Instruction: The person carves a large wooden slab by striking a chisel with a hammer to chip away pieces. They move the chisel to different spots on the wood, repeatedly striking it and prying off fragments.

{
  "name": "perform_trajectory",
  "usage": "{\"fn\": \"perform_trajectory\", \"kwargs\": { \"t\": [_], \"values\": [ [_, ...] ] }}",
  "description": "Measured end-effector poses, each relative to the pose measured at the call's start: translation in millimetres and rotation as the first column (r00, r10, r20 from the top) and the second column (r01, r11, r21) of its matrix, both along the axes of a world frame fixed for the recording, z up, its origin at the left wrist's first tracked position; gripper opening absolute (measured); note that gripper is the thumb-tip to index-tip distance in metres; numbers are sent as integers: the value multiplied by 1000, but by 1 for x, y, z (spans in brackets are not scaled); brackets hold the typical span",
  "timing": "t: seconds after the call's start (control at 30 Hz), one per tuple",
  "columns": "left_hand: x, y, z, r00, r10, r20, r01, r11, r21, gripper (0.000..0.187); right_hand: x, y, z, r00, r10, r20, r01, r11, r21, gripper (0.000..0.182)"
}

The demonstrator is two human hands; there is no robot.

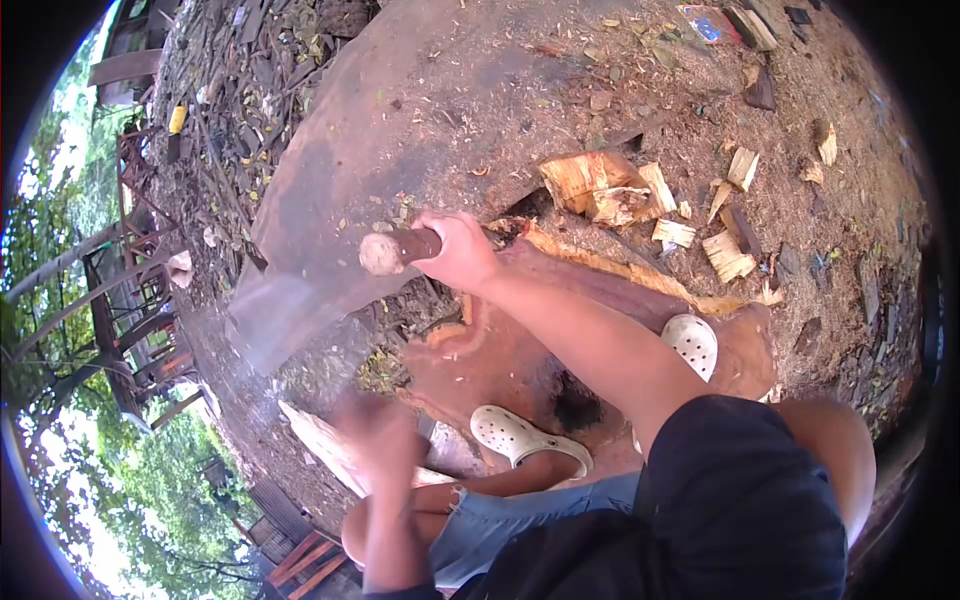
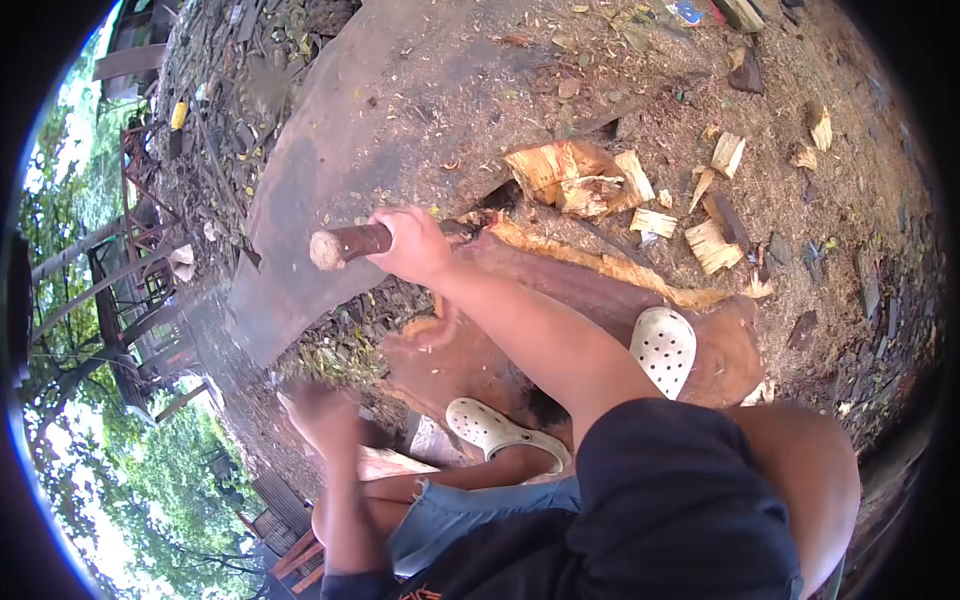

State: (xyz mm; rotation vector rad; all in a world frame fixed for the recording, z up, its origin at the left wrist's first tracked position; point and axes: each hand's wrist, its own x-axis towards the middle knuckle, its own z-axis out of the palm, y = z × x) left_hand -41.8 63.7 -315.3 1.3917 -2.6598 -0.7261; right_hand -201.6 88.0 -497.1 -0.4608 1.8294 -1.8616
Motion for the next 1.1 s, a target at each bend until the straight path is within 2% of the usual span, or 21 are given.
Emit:
{"fn": "perform_trajectory", "kwargs": {
  "t": [0.03, 0.1, 0.17, 0.2, 0.23, 0.3, 0.33, 0.37, 0.4, 0.47, 0.53, 0.6, 0.63, 0.7, 0.77, 0.8, 0.87, 0.9, 0.97, 1.03, 1.1],
  "values": [
    [-6, 6, -17, 989, 24, 143, -64, 957, 284, 20, 5, 2, 0, 999, 44, 25, -44, 999, 29, 33],
    [-23, 9, 27, 982, 133, 134, -176, 902, 394, 18, 2, 0, -14, 989, -26, -142, 29, 999, 16, 33],
    [-10, -16, 62, 951, 143, 273, -188, 971, 147, 28, 13, -2, -14, 998, 37, -40, -37, 999, 3, 33],
    [-17, -14, 91, 956, 174, 236, -183, 983, 17, 42, 14, -1, -10, 972, -98, -213, 98, 995, -11, 33],
    [-11, -20, 117, 962, 266, 65, -248, 945, -213, 38, 10, 0, -11, 986, -62, -155, 64, 998, 7, 33],
    [-21, -25, 175, 942, 122, -314, -211, 940, -267, 30, 10, -3, -11, 999, 39, -34, -38, 999, 26, 33],
    [-32, -17, 190, 788, 125, -603, -314, 924, -219, 20, 9, -5, -11, 999, 41, -28, -40, 999, 14, 34],
    [-30, -24, 207, 711, -88, -698, -99, 970, -224, 12, 9, -6, -11, 999, 42, -17, -42, 999, 5, 35],
    [-23, -42, 214, 658, -137, -740, -77, 966, -247, 10, 9, -5, -12, 999, 41, -5, -41, 999, 0, 36],
    [-53, -20, 156, 579, -45, -814, -423, 837, -347, 6, 11, -5, -15, 999, 15, -31, -16, 1000, -25, 35],
    [3, -28, 60, 920, 8, -392, -174, 904, -390, 6, 9, -5, -13, 999, 34, -7, -34, 999, -23, 34],
    [40, -25, -11, 987, 70, 145, -71, 997, -1, 10, 13, -2, -10, 1000, 2, -28, -1, 999, 34, 34],
    [71, -35, -13, 976, 46, 214, -60, 996, 60, 12, 13, -1, -8, 999, -5, -49, 8, 998, 58, 33],
    [-8, -10, 27, 963, 210, 168, -259, 891, 371, 14, 3, 1, -3, 995, 102, 16, -103, 989, 108, 32],
    [-5, -18, 81, 977, 148, 152, -165, 981, 107, 21, 1, 2, -6, 991, 130, 10, -131, 988, 87, 37],
    [-6, -18, 113, 986, 136, 100, -114, 973, -203, 19, 2, -1, -10, 994, 112, -8, -111, 990, 88, 37],
    [14, -45, 186, 930, 169, -326, -288, 887, -361, 24, 10, -8, -19, 995, 77, -59, -74, 996, 47, 36],
    [9, -60, 232, 837, -46, -545, -200, 901, -384, 25, 9, -11, -18, 997, 68, -48, -68, 998, 15, 34],
    [10, -83, 287, 609, -424, -670, 44, 862, -505, 28, 9, -7, -16, 999, 48, -7, -48, 998, -34, 30],
    [-1, -62, 215, 638, -339, -691, -147, 827, -542, 28, 14, -5, -19, 998, 48, -39, -48, 999, 4, 30],
    [9, -32, 95, 879, -72, -471, -187, 857, -480, 28, 8, -6, -14, 996, 62, -56, -60, 998, 36, 32]
  ]
}}
